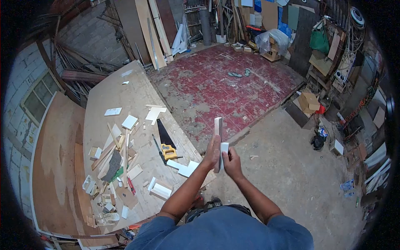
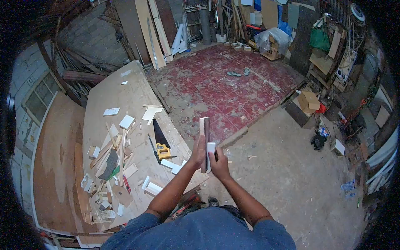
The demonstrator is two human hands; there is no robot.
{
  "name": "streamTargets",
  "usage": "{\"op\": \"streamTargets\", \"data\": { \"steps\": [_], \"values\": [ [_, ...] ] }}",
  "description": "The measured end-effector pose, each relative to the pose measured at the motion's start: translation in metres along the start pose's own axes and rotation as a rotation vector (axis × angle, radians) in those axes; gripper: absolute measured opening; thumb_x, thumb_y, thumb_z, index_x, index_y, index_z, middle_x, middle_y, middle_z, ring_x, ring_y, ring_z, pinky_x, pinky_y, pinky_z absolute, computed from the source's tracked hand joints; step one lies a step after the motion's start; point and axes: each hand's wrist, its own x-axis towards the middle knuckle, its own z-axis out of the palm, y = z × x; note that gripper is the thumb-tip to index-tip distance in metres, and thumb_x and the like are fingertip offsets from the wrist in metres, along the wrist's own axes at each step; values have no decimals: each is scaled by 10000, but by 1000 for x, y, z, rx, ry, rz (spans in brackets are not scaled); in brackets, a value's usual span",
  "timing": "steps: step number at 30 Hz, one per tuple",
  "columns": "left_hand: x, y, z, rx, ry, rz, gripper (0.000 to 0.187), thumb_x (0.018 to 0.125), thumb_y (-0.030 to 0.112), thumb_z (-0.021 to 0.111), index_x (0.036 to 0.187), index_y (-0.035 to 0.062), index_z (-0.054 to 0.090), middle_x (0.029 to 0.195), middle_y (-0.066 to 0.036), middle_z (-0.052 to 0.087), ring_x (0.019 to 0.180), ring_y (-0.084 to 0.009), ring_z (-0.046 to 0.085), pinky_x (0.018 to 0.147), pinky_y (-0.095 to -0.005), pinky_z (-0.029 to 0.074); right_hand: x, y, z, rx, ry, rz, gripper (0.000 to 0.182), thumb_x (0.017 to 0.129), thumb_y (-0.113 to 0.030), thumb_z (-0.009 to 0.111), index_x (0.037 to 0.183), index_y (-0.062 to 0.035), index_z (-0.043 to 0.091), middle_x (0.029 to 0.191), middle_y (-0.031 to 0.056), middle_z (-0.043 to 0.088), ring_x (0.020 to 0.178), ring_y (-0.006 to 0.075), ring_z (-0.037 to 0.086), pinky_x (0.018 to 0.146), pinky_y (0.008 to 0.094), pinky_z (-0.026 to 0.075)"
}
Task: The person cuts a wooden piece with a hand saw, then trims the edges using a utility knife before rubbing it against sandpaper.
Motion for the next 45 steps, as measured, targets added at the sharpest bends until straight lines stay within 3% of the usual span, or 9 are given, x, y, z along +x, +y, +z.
{"op": "streamTargets", "data": {
  "steps": [2, 9, 12, 15, 23, 27, 35, 40, 45],
  "values": [
    [-19, -1, 8, -35, -144, -100, 672, 1033, 474, 376, 1485, -16, 292, 1382, -141, 449, 1272, -214, 407, 1095, -326, 289, 43, -12, -17, 17, 39, -32, 208, 988, -166, 521, 1092, 8, 568, 939, 120, 622, 853, 147, 589, 749, 309, 475],
    [-3, 3, -11, -64, -132, -14, 685, 1032, 498, 352, 1481, -16, 296, 1440, -163, 408, 1338, -236, 369, 1121, -340, 260, -1, -15, 10, 66, 22, -53, 243, 987, -180, 524, 1145, 1, 562, 948, 140, 617, 902, 185, 606, 795, 334, 481],
    [2, -10, -19, -214, -53, -144, 561, 1038, 515, 312, 1274, 31, 469, 1084, -59, 530, 1003, -140, 498, 907, -287, 413, 3, -18, 9, 15, 5, -89, 210, 972, -186, 561, 1050, 8, 575, 894, 95, 601, 814, 132, 560, 731, 296, 463],
    [-22, -16, 10, 105, 9, 185, 529, 1046, 488, 305, 1259, 35, 478, 1051, -44, 529, 985, -131, 499, 898, -282, 412, 72, -30, -12, 122, 84, -18, 211, 988, -185, 531, 1071, 0, 591, 916, 75, 622, 830, 132, 568, 751, 301, 471],
    [10, 15, -30, -166, -57, -5, 554, 1050, 451, 338, 1339, -11, 442, 1126, -83, 532, 1049, -167, 479, 959, -324, 386, 0, -17, 24, 23, 70, -165, 226, 980, -174, 535, 1095, 18, 562, 908, 110, 613, 825, 187, 584, 748, 346, 478],
    [-27, -5, 9, 81, 8, 272, 526, 1044, 457, 300, 1267, 15, 478, 1135, -112, 526, 1075, -189, 489, 979, -354, 386, 78, -34, -14, 73, 28, -42, 249, 1002, -184, 512, 1136, 21, 558, 1010, 114, 604, 894, 169, 582, 799, 328, 474],
    [3, 0, -32, -240, 13, -89, 482, 1040, 485, 345, 1160, 45, 504, 1015, -45, 540, 893, -119, 514, 763, -285, 457, 7, -11, 24, 26, -31, -95, 254, 976, -175, 529, 1143, 15, 560, 1004, 145, 621, 945, 219, 606, 835, 354, 473],
    [-29, 8, -2, 180, -104, 277, 700, 1044, 446, 310, 1537, -14, 120, 1549, -248, 268, 1362, -361, 343, 1149, -394, 196, 103, -43, -11, 187, 112, -121, 205, 999, -211, 524, 992, -16, 587, 825, 25, 602, 736, 87, 541, 662, 274, 454],
    [-41, -1, -20, 248, -88, 111, 677, 1050, 436, 281, 1526, -28, 150, 1548, -249, 255, 1417, -365, 277, 1166, -399, 179, 119, -53, -31, 678, 59, 44, 241, 1028, -308, 485, 917, -106, 557, 697, -41, 531, 556, 48, 512, 437, 238, 385]
  ]
}}
